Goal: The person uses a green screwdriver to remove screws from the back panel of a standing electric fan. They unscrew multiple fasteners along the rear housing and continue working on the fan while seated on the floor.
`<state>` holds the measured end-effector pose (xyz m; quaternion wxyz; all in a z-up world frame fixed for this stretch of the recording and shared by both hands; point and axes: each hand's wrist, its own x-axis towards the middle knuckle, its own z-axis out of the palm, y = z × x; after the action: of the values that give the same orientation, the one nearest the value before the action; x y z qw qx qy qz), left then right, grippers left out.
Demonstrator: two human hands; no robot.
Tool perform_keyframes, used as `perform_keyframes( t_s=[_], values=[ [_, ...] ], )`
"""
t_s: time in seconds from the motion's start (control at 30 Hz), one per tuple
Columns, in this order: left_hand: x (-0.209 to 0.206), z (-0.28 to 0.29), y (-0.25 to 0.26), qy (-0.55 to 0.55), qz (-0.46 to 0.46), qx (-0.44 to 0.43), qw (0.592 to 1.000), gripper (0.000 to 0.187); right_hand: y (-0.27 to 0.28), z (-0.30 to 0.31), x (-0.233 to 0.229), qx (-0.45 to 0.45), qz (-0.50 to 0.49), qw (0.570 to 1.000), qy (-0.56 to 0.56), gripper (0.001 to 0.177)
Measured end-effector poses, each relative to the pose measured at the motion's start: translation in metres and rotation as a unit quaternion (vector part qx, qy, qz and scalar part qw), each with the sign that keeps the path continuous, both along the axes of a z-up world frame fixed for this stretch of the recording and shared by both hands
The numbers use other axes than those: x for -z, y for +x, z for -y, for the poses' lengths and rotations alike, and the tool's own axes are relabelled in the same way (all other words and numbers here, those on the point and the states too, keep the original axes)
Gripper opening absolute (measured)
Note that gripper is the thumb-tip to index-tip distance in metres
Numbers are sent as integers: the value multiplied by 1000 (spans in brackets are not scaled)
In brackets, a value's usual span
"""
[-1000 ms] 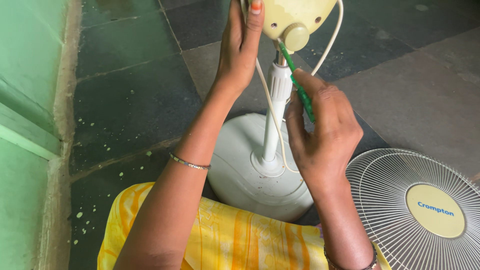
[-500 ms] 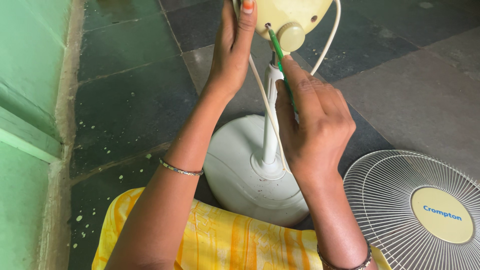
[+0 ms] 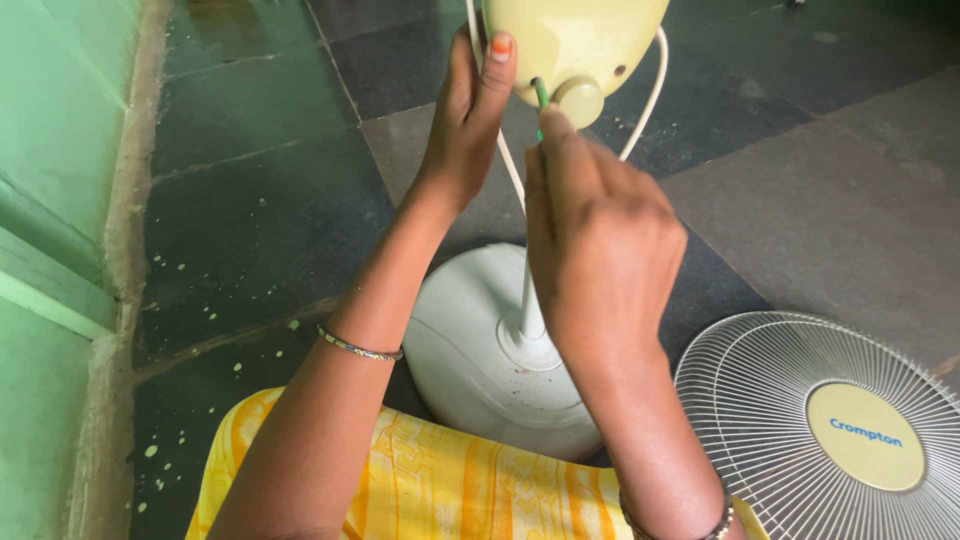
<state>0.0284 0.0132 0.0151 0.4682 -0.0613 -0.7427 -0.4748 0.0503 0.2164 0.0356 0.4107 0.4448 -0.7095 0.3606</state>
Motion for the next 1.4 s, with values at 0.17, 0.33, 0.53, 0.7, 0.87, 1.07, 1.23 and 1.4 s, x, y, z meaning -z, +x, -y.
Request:
perform_keyframes(
  t_s=[0.17, 0.33, 0.53, 0.7, 0.87, 1.07, 1.23, 1.4],
  values=[
    [0, 1, -4, 11, -16, 25, 1000, 67, 4, 10, 3, 36, -50, 998, 5, 30],
    [2, 6, -7, 15, 4, 11, 1000, 67, 0, 13, -3, -9, 35, 998, -45, 26],
    [2, 4, -4, 11, -2, 13, 1000, 69, 1, -7, -24, -78, 130, 986, -64, 23],
    [1, 2, -4, 9, 4, 13, 1000, 66, 19, -40, -17, -59, 154, 984, -67, 18],
    [1, 4, -3, -4, -5, 11, 1000, 65, 11, -32, -8, -71, 107, 989, -72, 18],
    [2, 5, -2, -1, -1, 15, 1000, 64, 5, -18, -1, -87, 91, 989, -79, 24],
    [2, 5, -1, -10, -11, 20, 1000, 65, 7, -12, 0, -74, 78, 991, -77, 24],
    [2, 5, -1, -9, 0, 19, 1000, 64, 9, -12, 1, -57, 87, 992, -66, 24]
  ],
)
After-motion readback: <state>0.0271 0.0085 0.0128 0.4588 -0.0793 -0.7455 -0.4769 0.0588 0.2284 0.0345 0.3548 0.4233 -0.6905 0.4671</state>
